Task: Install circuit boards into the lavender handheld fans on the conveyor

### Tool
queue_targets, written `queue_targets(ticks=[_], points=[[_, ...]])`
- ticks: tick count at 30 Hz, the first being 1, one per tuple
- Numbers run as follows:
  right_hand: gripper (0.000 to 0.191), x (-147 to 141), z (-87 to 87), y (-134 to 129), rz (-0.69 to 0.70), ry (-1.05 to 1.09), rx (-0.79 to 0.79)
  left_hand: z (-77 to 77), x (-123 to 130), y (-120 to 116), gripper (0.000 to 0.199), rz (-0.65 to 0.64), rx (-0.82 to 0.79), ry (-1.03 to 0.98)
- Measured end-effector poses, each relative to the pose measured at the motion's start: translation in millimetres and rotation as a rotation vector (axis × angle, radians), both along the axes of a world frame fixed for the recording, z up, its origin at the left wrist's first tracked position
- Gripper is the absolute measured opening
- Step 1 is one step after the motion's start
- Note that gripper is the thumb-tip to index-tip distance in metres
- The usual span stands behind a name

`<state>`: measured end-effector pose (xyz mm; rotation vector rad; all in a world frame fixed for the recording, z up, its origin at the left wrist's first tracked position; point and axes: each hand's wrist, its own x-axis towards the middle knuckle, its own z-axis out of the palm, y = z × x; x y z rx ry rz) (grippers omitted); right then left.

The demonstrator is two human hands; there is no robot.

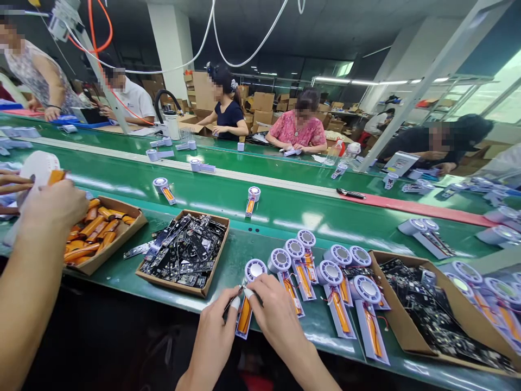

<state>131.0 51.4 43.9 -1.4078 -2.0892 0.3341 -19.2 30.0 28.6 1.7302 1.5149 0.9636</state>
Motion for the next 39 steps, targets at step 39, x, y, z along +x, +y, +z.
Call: queue_targets(ticks=[39], points=[[0.014,17.4,-10.2,15.5,0.027,0.97,-0.636,-19.3,-9.7,15.1,0.041,0.003,-0.278,-0.418]])
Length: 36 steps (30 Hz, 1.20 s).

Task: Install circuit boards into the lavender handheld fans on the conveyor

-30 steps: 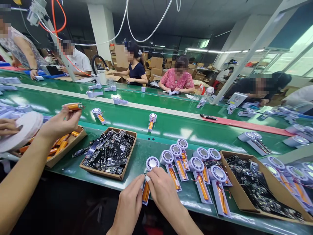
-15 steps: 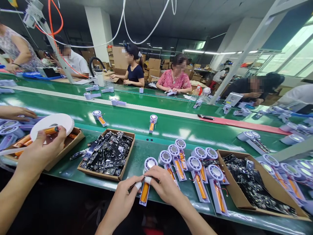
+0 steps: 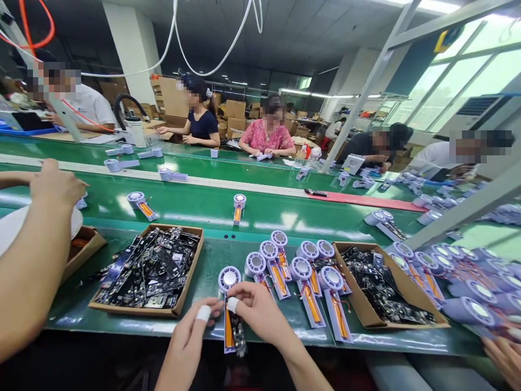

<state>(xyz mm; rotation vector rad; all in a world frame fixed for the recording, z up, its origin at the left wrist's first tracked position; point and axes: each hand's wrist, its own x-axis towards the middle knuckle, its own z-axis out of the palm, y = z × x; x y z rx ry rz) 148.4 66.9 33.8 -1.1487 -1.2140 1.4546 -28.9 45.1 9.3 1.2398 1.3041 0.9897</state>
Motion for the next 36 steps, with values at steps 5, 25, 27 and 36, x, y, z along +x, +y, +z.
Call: queue_targets(ticks=[5,25,27,36], points=[[0.017,-0.1,-5.0,-1.9,0.013,0.148,-0.028,-11.2,17.0,15.0,0.046,-0.053,-0.061,-0.006],[0.022,7.3,12.0,-22.6,-0.043,0.28,-0.031,2.2,42.8,0.1,0.045,0.039,-0.047,-0.303],[0.023,6.3,10.4,-22.3,-0.059,0.238,-0.025,5.4,42.2,-0.3,0.047,0.035,-0.105,-0.304],[0.032,5.7,9.1,-18.7,-0.097,0.12,0.02,11.3,44.7,2.3,0.04,0.004,-0.085,-0.289]])
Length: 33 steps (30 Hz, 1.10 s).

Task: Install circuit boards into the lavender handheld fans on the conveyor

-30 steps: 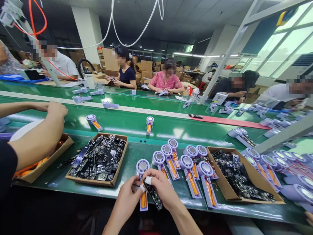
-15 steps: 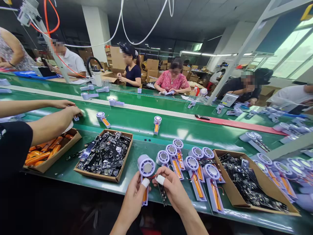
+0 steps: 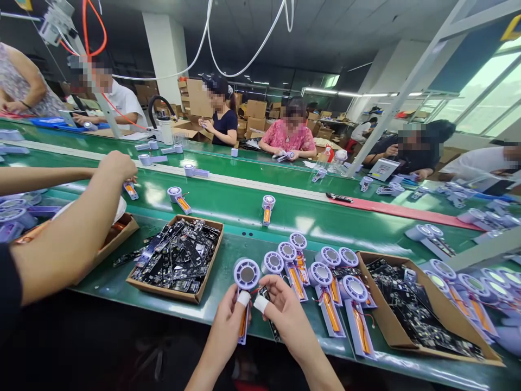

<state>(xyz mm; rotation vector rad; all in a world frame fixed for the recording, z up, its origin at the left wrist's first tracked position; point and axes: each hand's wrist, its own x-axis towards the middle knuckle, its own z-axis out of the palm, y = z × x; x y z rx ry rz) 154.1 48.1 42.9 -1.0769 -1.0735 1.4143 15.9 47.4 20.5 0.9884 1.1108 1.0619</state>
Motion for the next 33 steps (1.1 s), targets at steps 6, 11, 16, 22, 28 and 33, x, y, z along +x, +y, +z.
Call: queue_targets(ticks=[6,11,16,22,28,33], points=[[0.018,18.4,-4.9,7.5,-0.05,-0.486,0.147,0.7,-4.2,2.7,0.034,0.071,0.073,0.134],[0.011,26.1,21.0,-1.2,0.276,-0.937,0.367,3.9,-8.0,6.0,0.023,0.036,0.152,0.23],[0.012,14.6,35.5,-8.2,0.508,-0.873,0.336,7.2,-7.6,5.4,0.02,-0.025,0.035,0.121],[0.049,-6.0,-1.5,-14.3,0.33,-0.347,-0.145,1.8,-11.9,-4.6,0.039,-0.023,-0.163,-0.234],[0.062,-12.5,-20.9,-22.8,0.143,-0.167,-0.195,0.3,-10.7,-11.8,0.044,-0.108,-0.079,-0.203],[0.062,-12.6,-22.5,-22.5,0.109,-0.115,-0.26,-4.8,-2.0,-12.7,0.049,-0.123,0.04,-0.039]])
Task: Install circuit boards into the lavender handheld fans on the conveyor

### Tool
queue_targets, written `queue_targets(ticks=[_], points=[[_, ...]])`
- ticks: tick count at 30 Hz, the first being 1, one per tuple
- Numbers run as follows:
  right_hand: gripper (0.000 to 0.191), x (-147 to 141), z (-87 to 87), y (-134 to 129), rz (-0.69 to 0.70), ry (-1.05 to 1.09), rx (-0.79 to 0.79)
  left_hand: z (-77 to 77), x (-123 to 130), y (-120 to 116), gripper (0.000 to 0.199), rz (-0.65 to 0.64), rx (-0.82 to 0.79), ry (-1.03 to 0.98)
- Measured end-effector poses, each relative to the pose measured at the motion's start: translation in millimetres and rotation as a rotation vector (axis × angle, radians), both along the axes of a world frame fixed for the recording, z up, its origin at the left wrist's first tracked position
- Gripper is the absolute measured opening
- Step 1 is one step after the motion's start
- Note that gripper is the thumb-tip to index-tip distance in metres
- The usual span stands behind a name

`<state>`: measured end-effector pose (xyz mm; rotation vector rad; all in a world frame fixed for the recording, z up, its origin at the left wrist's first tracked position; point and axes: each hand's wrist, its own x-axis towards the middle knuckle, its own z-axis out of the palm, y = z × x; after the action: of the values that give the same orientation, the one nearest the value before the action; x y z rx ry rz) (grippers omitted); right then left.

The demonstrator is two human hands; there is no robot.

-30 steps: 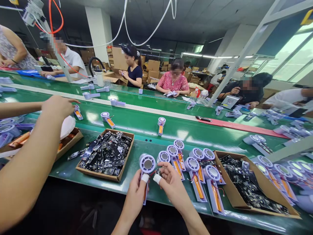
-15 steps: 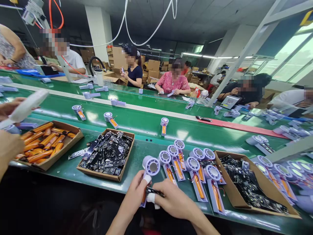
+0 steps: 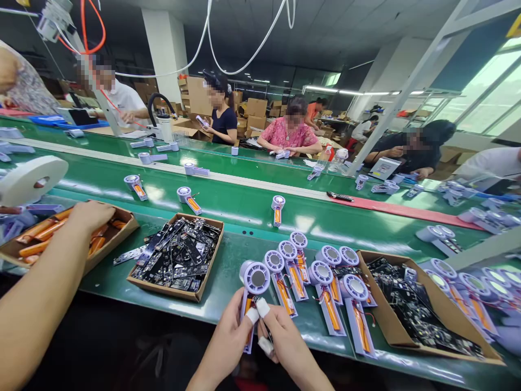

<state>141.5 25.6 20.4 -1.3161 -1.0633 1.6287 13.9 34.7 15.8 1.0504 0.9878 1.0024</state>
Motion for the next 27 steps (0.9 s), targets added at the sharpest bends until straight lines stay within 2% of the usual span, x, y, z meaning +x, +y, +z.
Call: queue_targets(ticks=[4,8,12,17,23,27], points=[[0.055,-0.4,1.7,-4.3,-0.085,0.018,0.086,-0.7,5.5,-2.3,0.046,0.105,-0.014,0.126],[0.04,0.1,6.4,-19.1,-0.152,-0.06,0.206,8.5,7.9,-4.3,0.041,0.162,-0.003,0.225],[0.05,2.7,5.0,-31.7,-0.223,-0.209,0.311,13.2,8.5,-2.8,0.035,0.243,0.036,0.266],[0.047,5.4,-4.1,-31.9,-0.245,-0.202,0.339,11.6,9.9,-0.1,0.039,0.221,0.004,0.188],[0.045,-3.2,-9.8,-32.6,-0.262,-0.352,0.414,14.3,11.3,1.1,0.032,0.276,0.032,0.223],[0.047,-6.7,-10.8,-31.3,-0.275,-0.392,0.419,9.1,8.6,-3.1,0.04,0.263,-0.076,0.235]])
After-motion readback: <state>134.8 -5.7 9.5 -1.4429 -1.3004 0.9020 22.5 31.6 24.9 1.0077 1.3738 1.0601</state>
